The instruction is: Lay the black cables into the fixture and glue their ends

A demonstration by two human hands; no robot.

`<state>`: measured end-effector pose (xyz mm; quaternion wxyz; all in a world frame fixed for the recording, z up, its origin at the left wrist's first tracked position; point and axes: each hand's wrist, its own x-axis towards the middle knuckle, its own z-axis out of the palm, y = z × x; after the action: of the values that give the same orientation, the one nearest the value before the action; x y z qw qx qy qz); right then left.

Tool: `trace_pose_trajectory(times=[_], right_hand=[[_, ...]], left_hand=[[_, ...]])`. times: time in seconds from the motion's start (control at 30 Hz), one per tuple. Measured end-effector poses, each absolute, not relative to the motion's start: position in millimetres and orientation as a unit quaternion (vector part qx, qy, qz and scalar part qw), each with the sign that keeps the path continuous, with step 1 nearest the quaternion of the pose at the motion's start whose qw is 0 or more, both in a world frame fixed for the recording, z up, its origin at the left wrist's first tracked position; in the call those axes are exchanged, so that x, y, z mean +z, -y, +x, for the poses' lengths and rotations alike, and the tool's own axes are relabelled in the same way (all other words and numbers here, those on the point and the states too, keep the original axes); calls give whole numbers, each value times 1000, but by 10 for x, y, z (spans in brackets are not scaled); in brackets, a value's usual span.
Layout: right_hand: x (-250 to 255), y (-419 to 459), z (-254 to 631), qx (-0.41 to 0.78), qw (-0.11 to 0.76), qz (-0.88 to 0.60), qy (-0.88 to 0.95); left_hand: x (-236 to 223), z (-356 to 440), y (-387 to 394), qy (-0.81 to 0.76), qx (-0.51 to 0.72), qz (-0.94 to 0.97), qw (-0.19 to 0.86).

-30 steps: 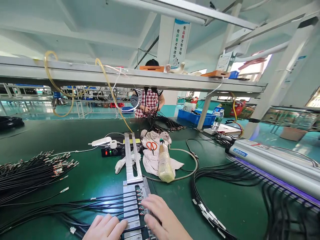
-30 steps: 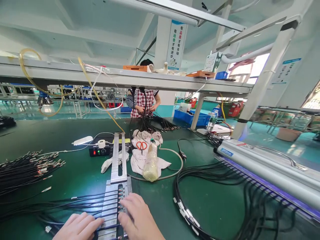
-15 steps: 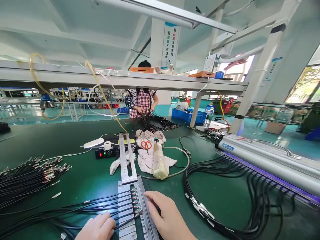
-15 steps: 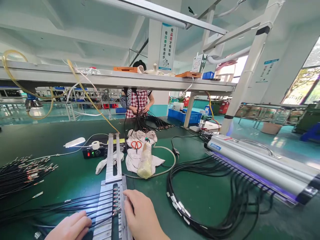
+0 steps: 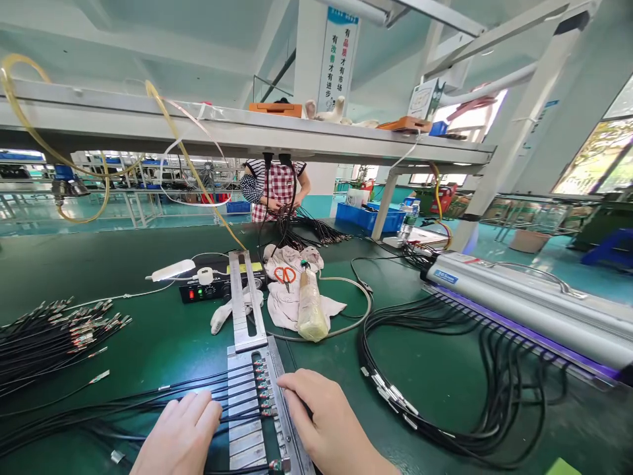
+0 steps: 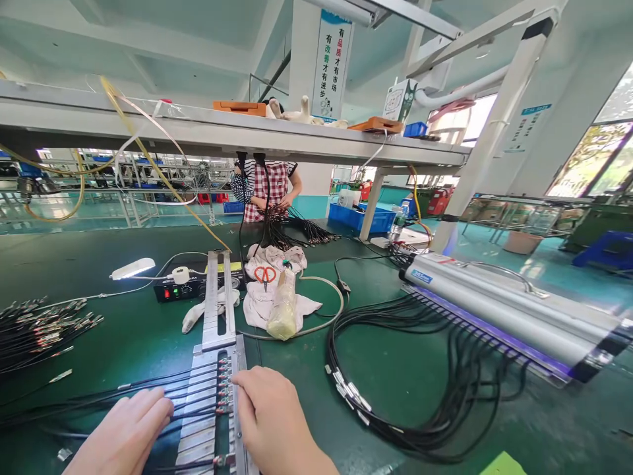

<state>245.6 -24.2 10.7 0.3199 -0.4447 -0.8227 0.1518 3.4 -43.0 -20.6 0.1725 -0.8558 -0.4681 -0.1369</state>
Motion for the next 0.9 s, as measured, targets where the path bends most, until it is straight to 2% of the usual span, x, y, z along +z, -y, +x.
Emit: trace_pose_trajectory(times=[0.27, 0.43, 0.6, 0.9], right_hand=[[51, 251, 2421, 130, 292, -434, 842], [-30, 254, 2330, 112, 222, -374, 894], [-95, 232, 2307, 98, 173, -373, 906], [-189, 217, 2190, 119, 172, -404, 890]], left_hand=[[-260, 90, 444, 457, -135, -855, 205], [-239, 176, 468, 457, -140, -853, 208], [-155, 136, 439, 405, -164, -874, 214], [-320, 14, 470, 375, -196, -862, 280]])
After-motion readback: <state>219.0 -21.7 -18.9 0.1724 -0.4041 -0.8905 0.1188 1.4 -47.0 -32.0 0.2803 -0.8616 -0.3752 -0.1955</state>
